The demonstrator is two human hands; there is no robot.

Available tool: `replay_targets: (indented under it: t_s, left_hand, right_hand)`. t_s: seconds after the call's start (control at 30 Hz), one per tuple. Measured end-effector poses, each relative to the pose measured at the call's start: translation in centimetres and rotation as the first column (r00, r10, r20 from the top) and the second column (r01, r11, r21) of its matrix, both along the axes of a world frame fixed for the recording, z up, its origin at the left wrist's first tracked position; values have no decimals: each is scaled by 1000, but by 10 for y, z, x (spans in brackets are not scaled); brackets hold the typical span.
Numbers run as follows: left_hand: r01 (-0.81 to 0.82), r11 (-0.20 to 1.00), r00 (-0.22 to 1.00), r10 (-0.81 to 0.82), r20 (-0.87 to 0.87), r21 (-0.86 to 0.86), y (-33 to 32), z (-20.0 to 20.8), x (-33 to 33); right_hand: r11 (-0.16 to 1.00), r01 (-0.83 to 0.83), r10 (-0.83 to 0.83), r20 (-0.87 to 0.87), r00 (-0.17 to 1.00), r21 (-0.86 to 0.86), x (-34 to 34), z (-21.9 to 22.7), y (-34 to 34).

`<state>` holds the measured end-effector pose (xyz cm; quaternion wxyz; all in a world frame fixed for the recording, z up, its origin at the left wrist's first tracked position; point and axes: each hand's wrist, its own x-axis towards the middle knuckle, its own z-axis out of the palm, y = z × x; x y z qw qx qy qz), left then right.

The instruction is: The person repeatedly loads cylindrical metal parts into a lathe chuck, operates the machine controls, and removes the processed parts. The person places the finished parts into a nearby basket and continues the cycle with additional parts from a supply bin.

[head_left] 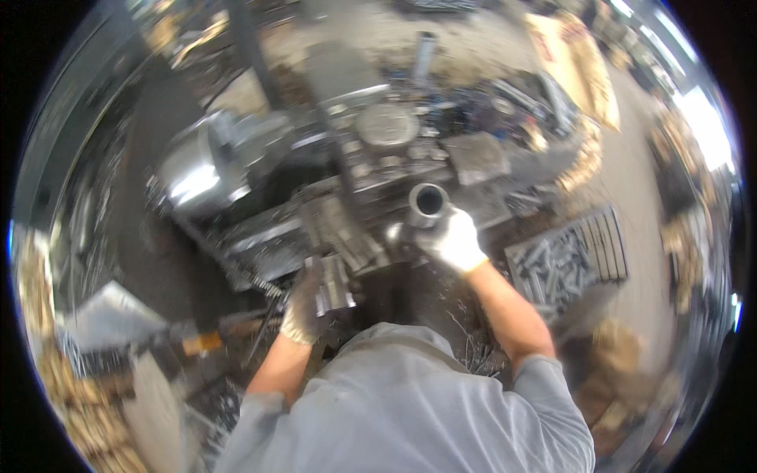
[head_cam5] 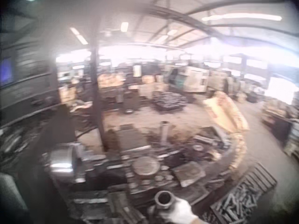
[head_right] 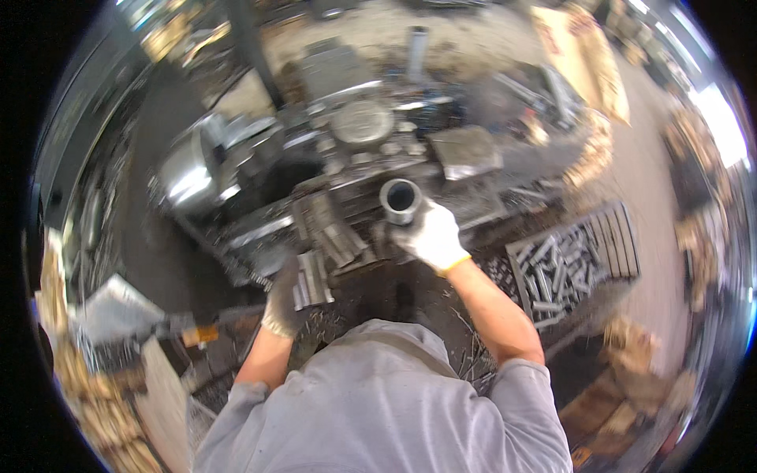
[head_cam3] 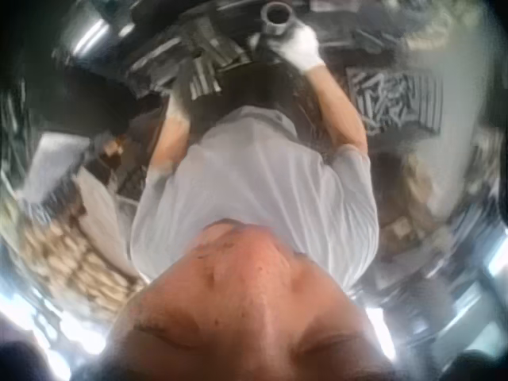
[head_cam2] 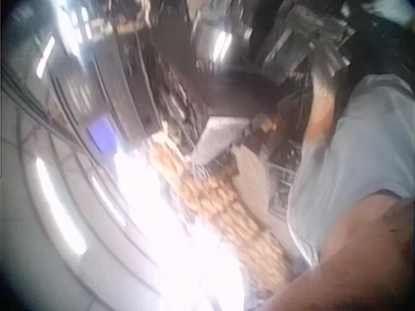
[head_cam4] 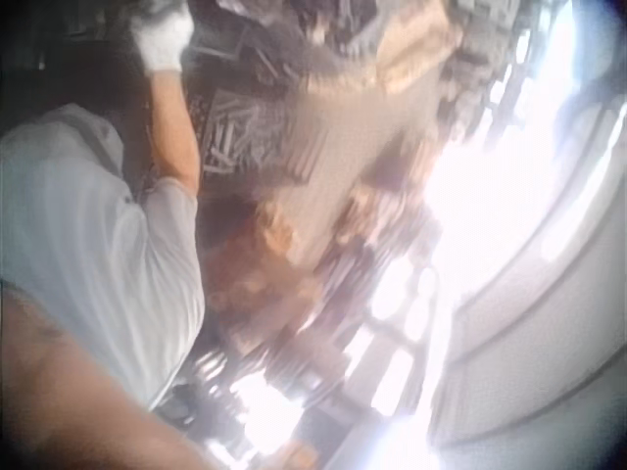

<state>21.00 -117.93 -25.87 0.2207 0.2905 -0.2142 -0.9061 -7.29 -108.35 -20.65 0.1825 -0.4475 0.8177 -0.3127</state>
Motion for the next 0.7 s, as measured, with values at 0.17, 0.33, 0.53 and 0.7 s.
replay_targets:
  t_s: [0.17, 0.33, 0.53, 0.7]
  left_hand:
    - [-32, 992, 996, 22, 82, 125, 6, 11, 11]
    - [-211, 975, 968, 218, 126, -63, -28, -21, 35]
    - [-249, 961, 964, 258, 65, -124, -53, -29, 44]
    - [-285, 944, 956, 268, -121, -165, -53, 4, -9]
  right_hand:
    - [660, -747, 680, -357, 640, -82, 68, -1, 1]
    - [933, -255, 324, -283, 903, 254, 102, -72, -52]
    - [968, -183, 250, 569, 784, -173, 74, -66, -77]
    - [899, -428, 311, 550, 775, 94, 101, -38, -106]
